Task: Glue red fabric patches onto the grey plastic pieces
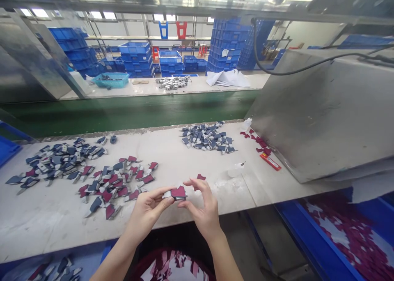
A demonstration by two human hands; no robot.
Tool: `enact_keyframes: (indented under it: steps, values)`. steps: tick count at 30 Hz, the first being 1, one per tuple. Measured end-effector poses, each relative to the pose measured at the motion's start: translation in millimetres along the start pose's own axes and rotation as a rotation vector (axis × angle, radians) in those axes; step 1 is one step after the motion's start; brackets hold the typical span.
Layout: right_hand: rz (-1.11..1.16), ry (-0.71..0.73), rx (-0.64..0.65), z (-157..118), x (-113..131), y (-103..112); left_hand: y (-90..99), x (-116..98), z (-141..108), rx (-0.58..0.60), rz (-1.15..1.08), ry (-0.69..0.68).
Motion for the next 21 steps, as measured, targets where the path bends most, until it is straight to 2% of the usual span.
enact_keyframes:
  steps: [3, 7, 10, 15, 18, 21]
  values:
    - [0.111, -0.144, 0.112, -6.1, -6.0, -7.2, 2.8, 6.4, 0.5, -0.034, 0.069, -0.004]
    - [0.213, -0.276, 0.072, -11.4, -4.9, -14.7, 2.7, 18.1, -0.3, -0.063, 0.034, 0.039]
    - [0.277, -0.317, 0.071, -12.9, -4.2, -20.6, 2.1, 29.2, -0.5, -0.11, -0.033, 0.103]
    - [0.401, -0.401, 0.069, -16.0, -14.2, -27.0, 6.4, 41.5, 2.5, -0.227, -0.145, 0.11]
    - [0.451, -0.417, 0.067, -17.4, -20.7, -31.8, 9.3, 41.1, 3.9, -0.21, -0.183, 0.154]
    - [0.431, -0.374, 0.102, -16.1, -22.1, -37.7, 14.7, 37.1, 4.2, -0.18, -0.15, 0.192]
Point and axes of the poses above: each hand's wrist, its own z-axis towards the middle knuckle, its own y-axis out of the back of the hand, x = y × z, the point moved 4 cm from there along z, towards the middle knuckle, and after that the axes turned 7 degrees about -y, right-handed, at the moved point
